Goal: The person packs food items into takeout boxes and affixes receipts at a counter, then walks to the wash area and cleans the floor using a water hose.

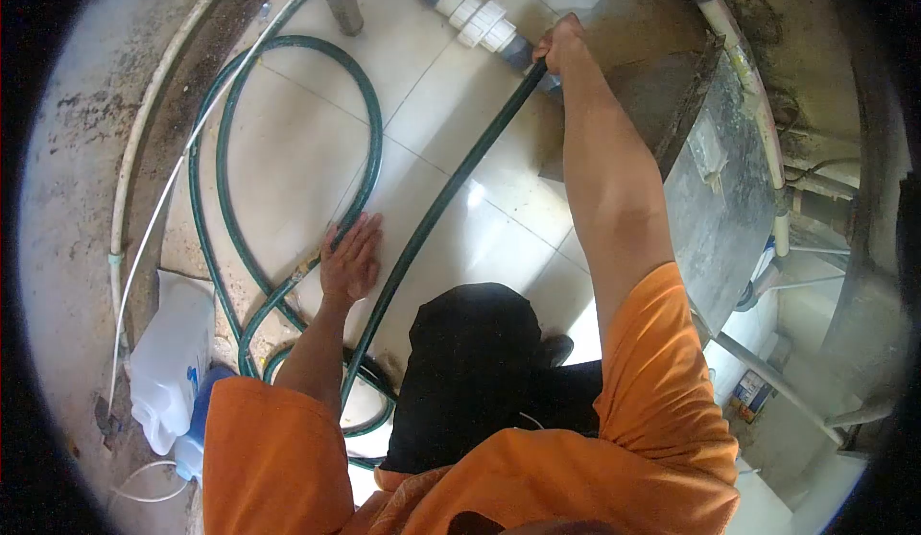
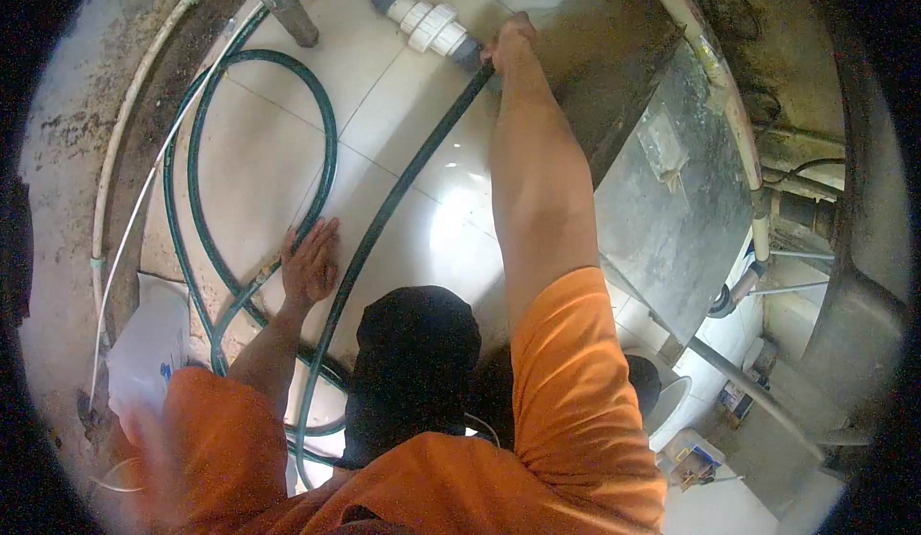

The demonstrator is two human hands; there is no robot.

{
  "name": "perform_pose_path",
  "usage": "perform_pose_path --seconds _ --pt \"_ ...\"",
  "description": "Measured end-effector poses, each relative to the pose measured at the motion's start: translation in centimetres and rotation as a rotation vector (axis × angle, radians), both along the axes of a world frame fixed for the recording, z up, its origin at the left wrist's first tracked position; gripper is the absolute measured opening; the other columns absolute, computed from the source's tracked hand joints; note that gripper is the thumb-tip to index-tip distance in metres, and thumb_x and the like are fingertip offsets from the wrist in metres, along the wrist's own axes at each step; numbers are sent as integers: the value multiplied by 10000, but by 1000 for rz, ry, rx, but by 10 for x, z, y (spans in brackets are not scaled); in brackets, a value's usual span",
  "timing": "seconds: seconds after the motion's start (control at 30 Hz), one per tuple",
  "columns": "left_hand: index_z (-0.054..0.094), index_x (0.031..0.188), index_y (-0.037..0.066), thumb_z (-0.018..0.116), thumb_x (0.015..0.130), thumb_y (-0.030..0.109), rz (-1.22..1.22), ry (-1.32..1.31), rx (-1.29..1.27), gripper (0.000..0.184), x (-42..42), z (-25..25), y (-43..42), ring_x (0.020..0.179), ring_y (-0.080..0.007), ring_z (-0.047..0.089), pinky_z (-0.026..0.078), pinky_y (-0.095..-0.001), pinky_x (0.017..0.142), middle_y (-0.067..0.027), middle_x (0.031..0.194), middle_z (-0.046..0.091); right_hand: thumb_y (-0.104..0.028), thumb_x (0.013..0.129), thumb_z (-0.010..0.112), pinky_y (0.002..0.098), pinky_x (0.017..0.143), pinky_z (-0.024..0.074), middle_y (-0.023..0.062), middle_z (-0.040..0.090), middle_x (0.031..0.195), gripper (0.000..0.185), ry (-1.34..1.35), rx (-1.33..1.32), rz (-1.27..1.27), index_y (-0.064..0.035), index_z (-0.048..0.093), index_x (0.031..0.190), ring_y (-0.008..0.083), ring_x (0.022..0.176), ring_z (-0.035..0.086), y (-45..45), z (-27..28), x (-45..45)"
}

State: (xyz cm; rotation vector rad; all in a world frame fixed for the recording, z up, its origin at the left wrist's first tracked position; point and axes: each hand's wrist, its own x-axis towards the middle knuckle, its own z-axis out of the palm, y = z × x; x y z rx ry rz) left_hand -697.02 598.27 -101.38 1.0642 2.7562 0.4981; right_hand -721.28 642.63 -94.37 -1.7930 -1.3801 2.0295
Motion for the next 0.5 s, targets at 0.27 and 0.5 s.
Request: perform_pose_path --seconds 0.27,0.5 --pt "573 1279 121 506 806 245 -9 13 11 493 -1 2 0 1399 -130 382 158 -477 1173 37 1499 444 -322 989 391 416 454 317 101 473 769 251 -22 -81 -16 -105 515 967 239 590 436 53 -31 2" --pt "589 1260 92 464 850 178 9 -55 28 437 -1 9 4 1386 -180 415 178 -495 1163 -15 1467 488 -392 961 452 430 709 378 86 525 956 296 -576 567 886 -146 553 1091 233 836 492 84 -45 14"
